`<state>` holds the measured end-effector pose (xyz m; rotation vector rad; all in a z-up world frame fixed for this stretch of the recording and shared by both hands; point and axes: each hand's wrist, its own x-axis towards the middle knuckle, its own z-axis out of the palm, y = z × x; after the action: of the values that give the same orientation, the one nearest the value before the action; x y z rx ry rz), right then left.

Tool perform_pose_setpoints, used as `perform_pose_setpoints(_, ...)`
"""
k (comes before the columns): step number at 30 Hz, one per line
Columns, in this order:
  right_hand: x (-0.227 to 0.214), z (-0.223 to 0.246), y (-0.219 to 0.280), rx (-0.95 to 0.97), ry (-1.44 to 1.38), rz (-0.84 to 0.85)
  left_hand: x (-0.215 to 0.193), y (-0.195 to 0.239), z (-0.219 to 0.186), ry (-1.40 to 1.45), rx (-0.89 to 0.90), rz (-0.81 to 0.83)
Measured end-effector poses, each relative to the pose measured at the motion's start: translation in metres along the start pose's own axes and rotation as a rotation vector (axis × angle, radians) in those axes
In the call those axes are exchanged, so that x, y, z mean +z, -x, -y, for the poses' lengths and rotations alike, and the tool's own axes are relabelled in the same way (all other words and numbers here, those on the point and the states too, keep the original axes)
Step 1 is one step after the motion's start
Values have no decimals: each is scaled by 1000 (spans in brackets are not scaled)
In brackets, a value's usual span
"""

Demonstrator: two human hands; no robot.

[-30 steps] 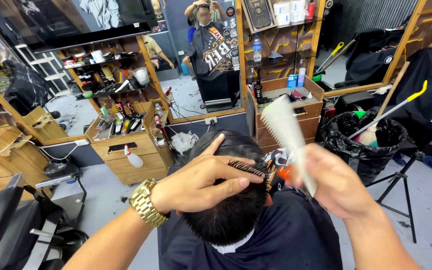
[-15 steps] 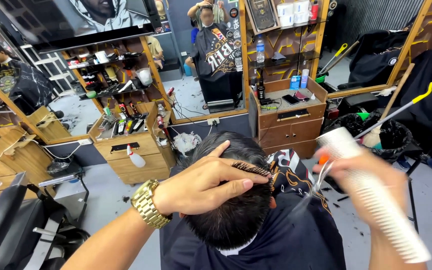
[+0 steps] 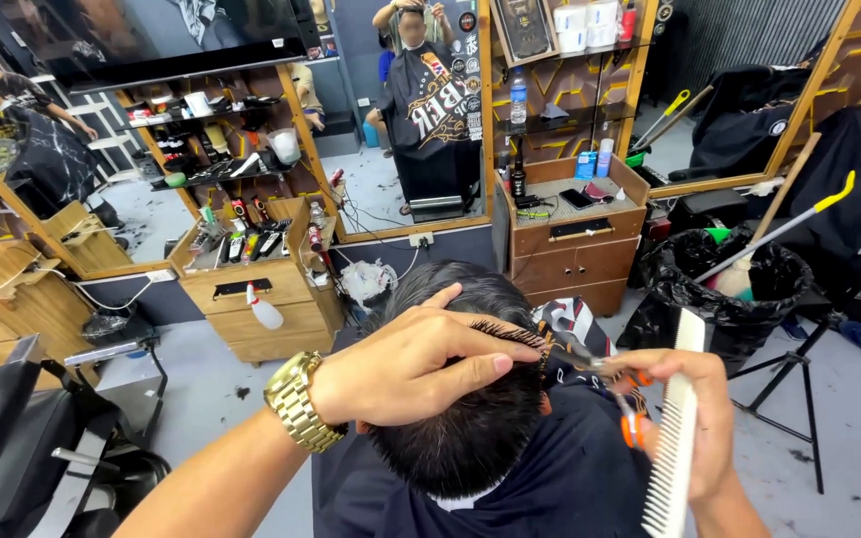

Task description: A barber performs a haircut using scissors and a comb, followed by drying and styling the hair with a hair dryer.

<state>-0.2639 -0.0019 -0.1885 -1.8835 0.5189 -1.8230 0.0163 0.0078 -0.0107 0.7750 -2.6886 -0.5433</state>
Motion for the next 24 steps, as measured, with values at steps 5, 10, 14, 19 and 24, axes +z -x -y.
perform_pose_setpoints(5, 21, 10, -20, -89, 99, 41, 0, -1, -2, -19, 40, -17)
perform_pose_setpoints(10, 15, -11, -5, -23, 112, -131, 1, -1, -2, -8, -16, -26)
perform_pose_setpoints(14, 22, -2, -10, -28, 110, -86, 3, 0, 1, -25, 19, -36)
perform_pose_setpoints(19, 30, 9, -23, -105, 230, -39, 5, -2, -1, -47, 8, -42)
perform_pose_setpoints(24, 15, -32, -18, 330, -111, -512, 19, 5, -5, -309, 178, -325)
